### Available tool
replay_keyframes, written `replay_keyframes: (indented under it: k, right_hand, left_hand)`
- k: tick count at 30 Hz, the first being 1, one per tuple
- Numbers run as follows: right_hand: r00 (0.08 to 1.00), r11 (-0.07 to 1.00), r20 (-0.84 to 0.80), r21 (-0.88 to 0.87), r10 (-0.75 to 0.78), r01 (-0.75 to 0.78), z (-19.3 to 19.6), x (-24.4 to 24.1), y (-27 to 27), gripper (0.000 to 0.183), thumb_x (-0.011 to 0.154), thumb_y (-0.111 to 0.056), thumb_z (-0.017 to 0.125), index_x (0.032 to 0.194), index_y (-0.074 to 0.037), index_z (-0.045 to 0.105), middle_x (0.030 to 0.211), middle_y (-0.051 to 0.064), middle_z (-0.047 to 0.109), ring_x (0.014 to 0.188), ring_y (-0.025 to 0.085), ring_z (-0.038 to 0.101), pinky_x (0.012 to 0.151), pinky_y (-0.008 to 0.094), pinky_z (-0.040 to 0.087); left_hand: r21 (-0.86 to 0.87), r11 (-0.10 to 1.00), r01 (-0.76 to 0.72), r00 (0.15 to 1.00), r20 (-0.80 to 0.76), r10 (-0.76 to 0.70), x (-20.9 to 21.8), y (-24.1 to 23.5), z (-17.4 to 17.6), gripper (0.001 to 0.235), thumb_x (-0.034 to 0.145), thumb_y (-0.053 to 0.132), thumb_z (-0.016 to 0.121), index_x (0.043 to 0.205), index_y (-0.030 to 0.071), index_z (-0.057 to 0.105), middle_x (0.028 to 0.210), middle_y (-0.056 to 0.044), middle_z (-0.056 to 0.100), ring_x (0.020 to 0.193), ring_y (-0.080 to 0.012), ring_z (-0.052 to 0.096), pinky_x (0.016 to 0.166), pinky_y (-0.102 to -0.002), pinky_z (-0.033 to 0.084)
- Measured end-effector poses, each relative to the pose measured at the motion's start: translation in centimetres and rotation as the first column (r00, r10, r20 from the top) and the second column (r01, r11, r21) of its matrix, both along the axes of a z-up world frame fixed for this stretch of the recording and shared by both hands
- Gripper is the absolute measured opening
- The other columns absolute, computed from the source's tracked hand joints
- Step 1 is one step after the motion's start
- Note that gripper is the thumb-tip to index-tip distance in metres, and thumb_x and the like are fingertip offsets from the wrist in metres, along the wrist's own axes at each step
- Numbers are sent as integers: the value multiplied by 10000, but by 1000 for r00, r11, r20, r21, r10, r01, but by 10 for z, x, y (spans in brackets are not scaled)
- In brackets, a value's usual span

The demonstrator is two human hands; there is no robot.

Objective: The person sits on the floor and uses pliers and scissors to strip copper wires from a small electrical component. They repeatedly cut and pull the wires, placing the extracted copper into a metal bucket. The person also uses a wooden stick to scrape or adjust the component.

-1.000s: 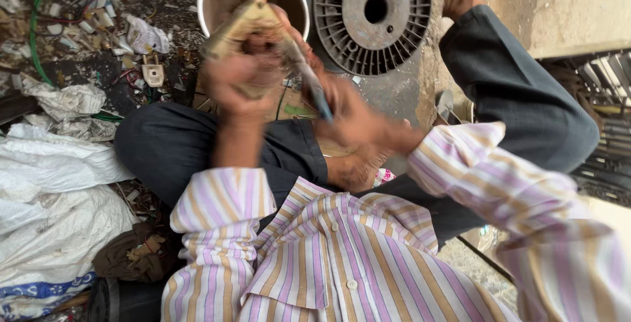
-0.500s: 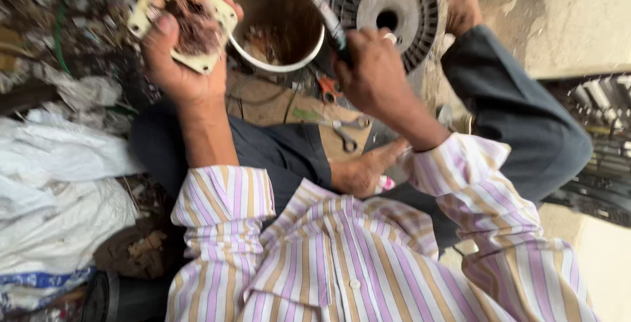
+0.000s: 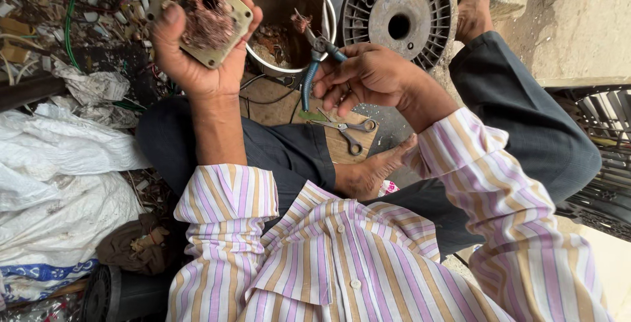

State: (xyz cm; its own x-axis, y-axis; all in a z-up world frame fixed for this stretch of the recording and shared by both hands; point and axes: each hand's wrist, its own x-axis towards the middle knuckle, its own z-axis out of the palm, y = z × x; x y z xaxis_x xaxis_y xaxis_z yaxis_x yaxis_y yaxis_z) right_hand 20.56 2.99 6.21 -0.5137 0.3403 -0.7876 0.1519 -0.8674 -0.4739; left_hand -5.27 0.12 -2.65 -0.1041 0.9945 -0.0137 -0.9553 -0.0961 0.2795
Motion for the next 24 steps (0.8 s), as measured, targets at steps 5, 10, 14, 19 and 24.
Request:
replay_keyframes:
  k: [5,10,14,19,24]
  right_hand:
    - [997,994,-80,-104,5,-14,2,0,7,261,973,50,461,1166,138,612,993,265,720,781,341,767,535,345,634]
    - [995,988,44,-129,85,-79,4,-11,12,209,957,76,505,1125,129,616,943,284,719,726,346,762,481,344,622]
    - [996,989,44,-130,77,-71,6,-10,7,193,958,81,511,1103,140,624,950,292,719,740,349,764,473,340,616]
    - [994,994,56,-74,89,-84,18,-1,9,225,966,54,485,1132,125,619,982,284,717,762,339,767,474,335,614]
    - [882,926,334,62,332,-372,24,20,-27,289,983,-29,406,1154,56,623,992,207,728,799,305,773,539,375,657]
  left_hand:
    - [-54,998,26,996,82,-22,-5,2,-3,581,923,400,724,1349,21,615,1134,-178,702,1042,-319,718,921,-500,594]
    - [-32,998,45,998,52,-43,-1,5,2,599,915,383,721,1395,44,607,1139,-163,698,1043,-313,714,941,-490,598]
    - [-67,998,-9,1000,16,10,-3,-4,-2,562,937,390,718,1344,15,615,1129,-172,698,1029,-325,715,913,-502,594]
    - [-90,996,10,999,34,-7,-3,1,-6,560,948,396,719,1336,8,605,1141,-187,689,1034,-324,715,925,-508,605]
    - [28,998,58,998,-20,-58,3,1,-6,622,990,458,661,1400,-1,568,1159,-188,691,1022,-319,720,894,-489,622]
